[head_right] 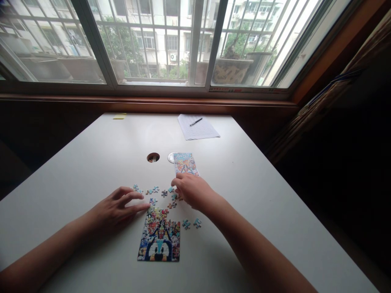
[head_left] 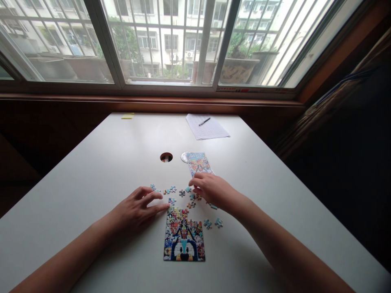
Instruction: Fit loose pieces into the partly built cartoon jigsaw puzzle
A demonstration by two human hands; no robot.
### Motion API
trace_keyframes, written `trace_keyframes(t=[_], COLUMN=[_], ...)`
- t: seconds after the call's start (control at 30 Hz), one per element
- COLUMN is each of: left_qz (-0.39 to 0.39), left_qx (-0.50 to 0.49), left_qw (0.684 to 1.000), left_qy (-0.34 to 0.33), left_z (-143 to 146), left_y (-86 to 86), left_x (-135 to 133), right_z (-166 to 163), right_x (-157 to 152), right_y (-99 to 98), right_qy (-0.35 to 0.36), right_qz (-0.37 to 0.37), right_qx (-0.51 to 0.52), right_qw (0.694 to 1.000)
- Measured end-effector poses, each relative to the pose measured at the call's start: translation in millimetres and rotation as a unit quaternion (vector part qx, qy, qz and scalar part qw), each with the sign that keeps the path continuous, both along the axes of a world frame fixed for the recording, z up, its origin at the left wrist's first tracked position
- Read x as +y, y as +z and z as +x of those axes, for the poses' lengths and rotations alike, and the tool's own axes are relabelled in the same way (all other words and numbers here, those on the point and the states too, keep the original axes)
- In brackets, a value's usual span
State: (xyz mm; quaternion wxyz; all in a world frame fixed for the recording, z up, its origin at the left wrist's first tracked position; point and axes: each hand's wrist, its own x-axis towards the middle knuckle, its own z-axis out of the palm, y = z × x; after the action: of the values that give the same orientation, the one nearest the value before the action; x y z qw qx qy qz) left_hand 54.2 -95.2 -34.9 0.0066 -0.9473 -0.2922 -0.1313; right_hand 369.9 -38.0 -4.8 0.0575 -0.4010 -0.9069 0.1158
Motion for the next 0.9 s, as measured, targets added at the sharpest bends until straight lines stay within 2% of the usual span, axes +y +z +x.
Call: trace_keyframes(t=[0.13,0.43,0.73,0.9], left_qz=[-0.005,-0.005,-0.007,-0.004], left_qx=[-0.007,-0.008,0.002,0.011], left_qw=[1.000,1.000,1.000,0.999], left_qy=[-0.001,-0.014,-0.017,-0.040], left_z=[-0.3,0.9,0.9,3.1], left_y=[-0.7,-1.4,0.3,3.4], left_x=[-0.3,-0.5,-1.0,-1.0], right_z=[-1.7,-6.8,-8.2,-5.8], right_x=[2.3,1.3,-5.5,-2.8], right_y=[-7.7,-5.6,2.1,-2.4], right_qy=[0.022,0.036,0.042,0.029], right_qz=[0.011,-0.001,-0.042,-0.082], right_qx=[0.005,0.016,0.032,0.074], right_qw=[1.000,0.999,0.998,0.993])
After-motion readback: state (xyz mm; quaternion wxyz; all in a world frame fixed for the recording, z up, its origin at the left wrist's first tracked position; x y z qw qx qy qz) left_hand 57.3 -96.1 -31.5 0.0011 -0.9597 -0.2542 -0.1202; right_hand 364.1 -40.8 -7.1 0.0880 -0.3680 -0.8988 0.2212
